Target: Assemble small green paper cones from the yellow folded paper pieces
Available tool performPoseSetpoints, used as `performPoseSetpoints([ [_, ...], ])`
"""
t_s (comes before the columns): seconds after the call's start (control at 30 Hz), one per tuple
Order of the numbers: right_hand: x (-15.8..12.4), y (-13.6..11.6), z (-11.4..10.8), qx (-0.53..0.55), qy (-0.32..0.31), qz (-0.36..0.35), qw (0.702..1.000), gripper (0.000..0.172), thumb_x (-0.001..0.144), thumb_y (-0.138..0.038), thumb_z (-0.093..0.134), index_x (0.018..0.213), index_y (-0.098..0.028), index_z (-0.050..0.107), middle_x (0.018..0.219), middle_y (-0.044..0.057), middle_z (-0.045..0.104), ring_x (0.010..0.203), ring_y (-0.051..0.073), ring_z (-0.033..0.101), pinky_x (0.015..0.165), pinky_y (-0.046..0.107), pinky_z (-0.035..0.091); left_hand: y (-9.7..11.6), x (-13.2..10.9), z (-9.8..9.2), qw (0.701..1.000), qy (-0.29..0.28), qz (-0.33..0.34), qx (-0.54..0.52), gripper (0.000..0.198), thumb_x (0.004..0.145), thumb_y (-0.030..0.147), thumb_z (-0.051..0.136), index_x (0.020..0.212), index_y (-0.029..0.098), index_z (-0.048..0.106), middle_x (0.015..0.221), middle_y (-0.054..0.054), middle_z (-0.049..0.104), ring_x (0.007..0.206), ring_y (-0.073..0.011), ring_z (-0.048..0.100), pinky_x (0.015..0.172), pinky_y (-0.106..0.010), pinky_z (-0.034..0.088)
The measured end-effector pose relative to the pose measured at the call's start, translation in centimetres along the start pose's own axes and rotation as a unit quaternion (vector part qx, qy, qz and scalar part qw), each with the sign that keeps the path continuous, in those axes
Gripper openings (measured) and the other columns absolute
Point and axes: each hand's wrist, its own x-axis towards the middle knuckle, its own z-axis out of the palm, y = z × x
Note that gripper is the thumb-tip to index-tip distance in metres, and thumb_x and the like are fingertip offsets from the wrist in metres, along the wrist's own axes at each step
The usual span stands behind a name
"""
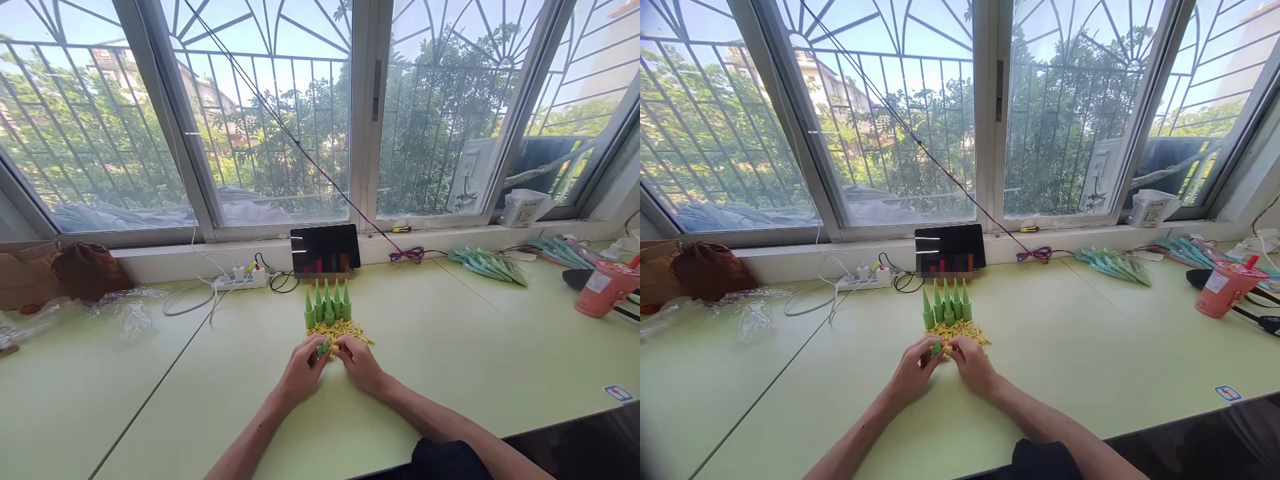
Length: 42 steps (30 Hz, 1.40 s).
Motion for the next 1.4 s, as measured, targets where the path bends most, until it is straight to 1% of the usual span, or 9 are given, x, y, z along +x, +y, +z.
performPoseSetpoints([
  [0.2,-0.05,0.08,0.0,-0.01,-0.004,-0.005,1.0,0.01,0.098,-0.021,0.056,0.097,-0.021,0.066,0.085,0.004,0.071,0.074,0.02,0.064,0.068,0.03,0.05,-0.01,-0.03,0.02,1.0,-0.004,-0.005,-0.004,0.015,0.096,0.023,0.054,0.091,0.018,0.066,0.086,-0.005,0.069,0.058,-0.0112,0.052,0.052,-0.023,0.042],
  [0.43,0.01,0.17,-0.03,-0.005,-0.011,0.003,1.0,0.01,0.097,-0.019,0.056,0.097,-0.021,0.066,0.089,0.005,0.072,0.078,0.021,0.066,0.071,0.031,0.05,-0.05,-0.03,0.04,1.0,-0.008,-0.011,-0.004,0.016,0.095,0.022,0.053,0.088,0.018,0.067,0.084,-0.005,0.069,0.06,-0.0125,0.054,0.052,-0.023,0.042],
  [0.53,0.05,0.04,-0.05,-0.003,-0.016,0.009,1.0,0.01,0.097,-0.02,0.055,0.096,-0.021,0.066,0.087,0.005,0.072,0.077,0.021,0.065,0.071,0.031,0.05,-0.1,-0.07,0.02,1.0,-0.009,-0.012,-0.006,0.015,0.095,0.021,0.054,0.09,0.018,0.068,0.084,-0.005,0.068,0.061,-0.0123,0.053,0.053,-0.023,0.042],
  [0.77,0.14,-0.44,-0.33,0.001,-0.023,0.001,1.0,0.015,0.101,-0.023,0.053,0.094,-0.021,0.066,0.079,0.003,0.069,0.07,0.019,0.062,0.066,0.029,0.049,-0.24,-0.05,0.06,1.0,-0.014,-0.01,-0.022,0.016,0.095,0.021,0.054,0.093,0.018,0.07,0.089,-0.007,0.071,0.063,-0.0126,0.054,0.053,-0.023,0.043],
  [0.87,0.16,-0.54,-0.42,-0.001,-0.026,-0.005,1.0,0.015,0.101,-0.023,0.053,0.094,-0.021,0.067,0.08,0.003,0.069,0.07,0.019,0.062,0.066,0.029,0.049,-0.12,-0.05,0.03,1.0,-0.018,-0.011,-0.021,0.017,0.095,0.022,0.053,0.091,0.018,0.069,0.087,-0.006,0.07,0.063,-0.0128,0.054,0.053,-0.023,0.043],
  [1.0,0.12,-0.36,-0.34,-0.011,-0.028,-0.008,1.0,0.017,0.101,-0.022,0.052,0.092,-0.021,0.066,0.084,0.004,0.07,0.075,0.02,0.064,0.069,0.029,0.049,0.06,-0.05,-0.06,1.0,-0.024,-0.011,-0.014,0.017,0.096,0.022,0.053,0.089,0.019,0.068,0.081,-0.004,0.066,0.062,-0.0133,0.052,0.053,-0.023,0.042],
  [1.2,0.09,-0.19,-0.14,-0.022,-0.035,-0.012,0.999,0.022,0.102,-0.022,0.049,0.086,-0.021,0.064,0.08,0.003,0.068,0.073,0.019,0.062,0.068,0.028,0.047,-0.09,-0.1,-0.08,0.999,-0.035,-0.013,-0.006,0.015,0.095,0.021,0.053,0.089,0.018,0.066,0.081,-0.004,0.065,0.059,-0.012,0.049,0.054,-0.023,0.042],
  [1.4,0.15,-0.42,-0.13,-0.013,-0.031,-0.015,0.999,0.017,0.102,-0.023,0.051,0.096,-0.021,0.067,0.09,0.006,0.071,0.082,0.021,0.065,0.076,0.031,0.049,-0.34,-0.12,0.19,1.0,-0.014,-0.018,-0.011,0.014,0.095,0.023,0.054,0.086,0.018,0.063,0.081,-0.003,0.064,0.059,-0.0116,0.049,0.055,-0.023,0.042],
])
